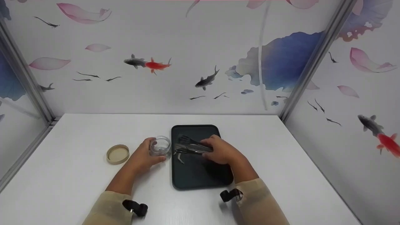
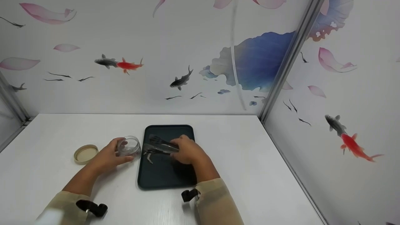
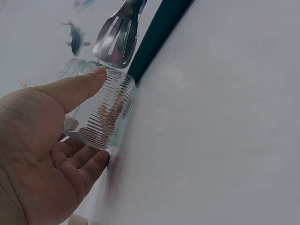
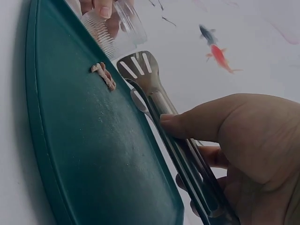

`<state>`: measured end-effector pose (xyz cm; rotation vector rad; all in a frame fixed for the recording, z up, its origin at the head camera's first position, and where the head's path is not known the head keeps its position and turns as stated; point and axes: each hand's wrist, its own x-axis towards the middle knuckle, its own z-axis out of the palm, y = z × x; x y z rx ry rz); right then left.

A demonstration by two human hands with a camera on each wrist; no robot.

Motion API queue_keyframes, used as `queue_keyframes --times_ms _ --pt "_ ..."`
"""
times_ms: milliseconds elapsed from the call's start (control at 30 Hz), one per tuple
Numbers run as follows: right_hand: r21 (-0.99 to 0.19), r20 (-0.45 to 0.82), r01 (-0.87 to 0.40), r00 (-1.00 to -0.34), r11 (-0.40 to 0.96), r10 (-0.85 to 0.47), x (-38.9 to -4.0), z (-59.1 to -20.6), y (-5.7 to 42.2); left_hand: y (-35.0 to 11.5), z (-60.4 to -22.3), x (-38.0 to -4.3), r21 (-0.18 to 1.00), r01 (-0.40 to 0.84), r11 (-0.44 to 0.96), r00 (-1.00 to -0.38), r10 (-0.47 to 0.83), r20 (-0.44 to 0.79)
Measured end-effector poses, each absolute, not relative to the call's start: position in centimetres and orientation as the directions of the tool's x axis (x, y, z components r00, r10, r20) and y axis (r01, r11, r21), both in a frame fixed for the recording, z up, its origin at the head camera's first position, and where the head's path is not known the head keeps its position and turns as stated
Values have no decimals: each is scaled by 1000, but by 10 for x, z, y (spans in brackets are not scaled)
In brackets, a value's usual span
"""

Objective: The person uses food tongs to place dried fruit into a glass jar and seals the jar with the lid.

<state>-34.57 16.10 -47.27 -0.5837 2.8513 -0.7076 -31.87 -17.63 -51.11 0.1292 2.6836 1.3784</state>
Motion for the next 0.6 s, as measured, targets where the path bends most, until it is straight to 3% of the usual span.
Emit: queue_keyframes --times_ms 367,600 --pt "-442 -165 -301 -899 845 -406 -339 -461 167 -177 -512 -320 818 42 574 -990 137 -45" --pt "-480 -197 -292 -883 827 -427 -339 -461 167 -176 -512 -319 807 23 590 -990 126 -64"
